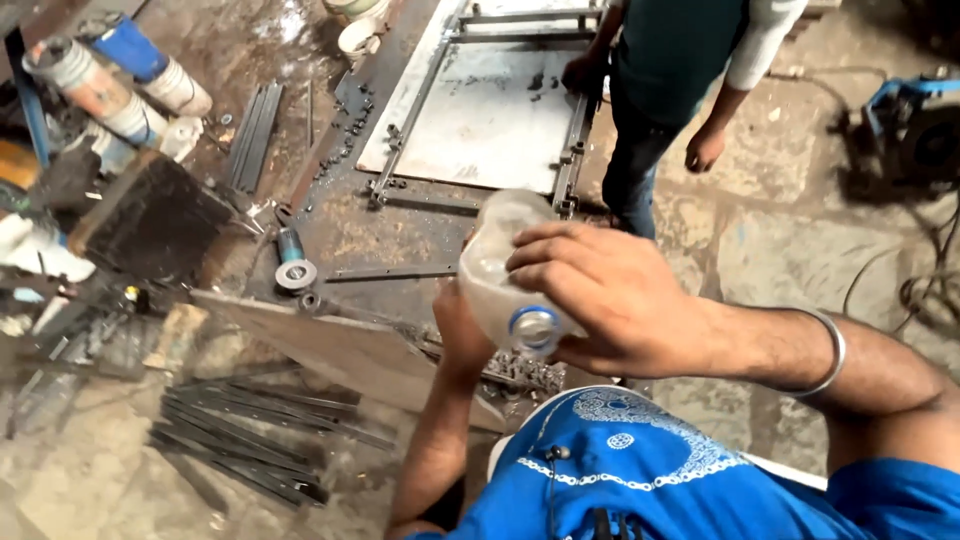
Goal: The person holds a small round object and a marker-like item while standing at a metal work table, then picks up a large plastic jug and pours liquid from it over the metal table surface and frame parts, moving the jug to pour on different spots and tilting it to dispense the liquid.
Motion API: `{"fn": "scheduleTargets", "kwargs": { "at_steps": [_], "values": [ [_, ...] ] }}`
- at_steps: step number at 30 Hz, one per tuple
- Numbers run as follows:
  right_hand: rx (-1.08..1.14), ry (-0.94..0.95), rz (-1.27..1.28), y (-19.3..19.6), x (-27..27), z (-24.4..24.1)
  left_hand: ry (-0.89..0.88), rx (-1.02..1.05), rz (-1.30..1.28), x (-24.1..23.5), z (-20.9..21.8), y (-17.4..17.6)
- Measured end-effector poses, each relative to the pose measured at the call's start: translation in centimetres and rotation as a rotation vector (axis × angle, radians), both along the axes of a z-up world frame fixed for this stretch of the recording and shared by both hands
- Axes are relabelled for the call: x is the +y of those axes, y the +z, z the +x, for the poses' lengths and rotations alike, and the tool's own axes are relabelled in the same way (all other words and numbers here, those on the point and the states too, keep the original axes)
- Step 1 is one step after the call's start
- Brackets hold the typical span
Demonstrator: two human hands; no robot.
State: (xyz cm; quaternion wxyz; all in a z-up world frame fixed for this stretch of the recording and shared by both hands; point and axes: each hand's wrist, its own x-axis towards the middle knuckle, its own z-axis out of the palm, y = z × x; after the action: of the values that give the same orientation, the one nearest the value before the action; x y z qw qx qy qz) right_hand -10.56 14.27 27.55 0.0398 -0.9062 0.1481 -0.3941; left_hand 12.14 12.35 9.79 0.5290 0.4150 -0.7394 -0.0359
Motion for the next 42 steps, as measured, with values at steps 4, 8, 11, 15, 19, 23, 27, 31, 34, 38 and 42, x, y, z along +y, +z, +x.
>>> {"fn": "scheduleTargets", "kwargs": {
  "at_steps": [4, 8, 11, 15, 19, 23, 27, 31, 34, 38, 42],
  "values": [
    [0.044, -0.018, 0.134, -5.1, -0.6, 1.7, 0.055, 0.018, 0.271, 1.5, 1.2, -7.6],
    [0.013, -0.003, 0.206, -11.3, -1.1, 3.3, 0.116, -0.065, 0.133, 4.3, 1.6, -12.3],
    [0.057, 0.014, 0.368, -14.5, -1.1, 4.4, 0.227, 0.027, 0.438, 6.8, 2.3, -16.9],
    [0.085, 0.046, 0.495, -17.8, -1.5, 5.4, 0.325, 0.072, 0.713, 8.5, 2.0, -16.8],
    [0.128, 0.068, 0.569, -20.1, -1.6, 5.8, 0.299, 0.068, 0.812, 9.4, 2.0, -16.8],
    [0.125, 0.075, 0.574, -21.4, -1.3, 5.4, 0.262, 0.06, 0.846, 9.8, 1.3, -17.2],
    [0.133, 0.01, 0.549, -20.7, -3.3, 4.7, 0.205, 0.047, 0.779, 5.8, 1.4, -17.6],
    [0.029, 0.002, 0.546, -20.5, -3.0, 4.4, 0.162, 0.013, 0.785, 6.4, 2.7, -18.2],
    [0.027, -0.039, 0.526, -20.7, -2.4, 4.6, 0.164, -0.049, 0.858, 6.9, 3.6, -19.4],
    [0.027, -0.093, 0.512, -22.6, -2.4, 5.2, 0.188, -0.059, 0.92, 5.6, 2.7, -16.6],
    [-0.013, -0.099, 0.553, -25.8, -3.1, 5.4, 0.216, -0.15, 0.93, 4.3, 3.5, -18.0]
  ]
}}
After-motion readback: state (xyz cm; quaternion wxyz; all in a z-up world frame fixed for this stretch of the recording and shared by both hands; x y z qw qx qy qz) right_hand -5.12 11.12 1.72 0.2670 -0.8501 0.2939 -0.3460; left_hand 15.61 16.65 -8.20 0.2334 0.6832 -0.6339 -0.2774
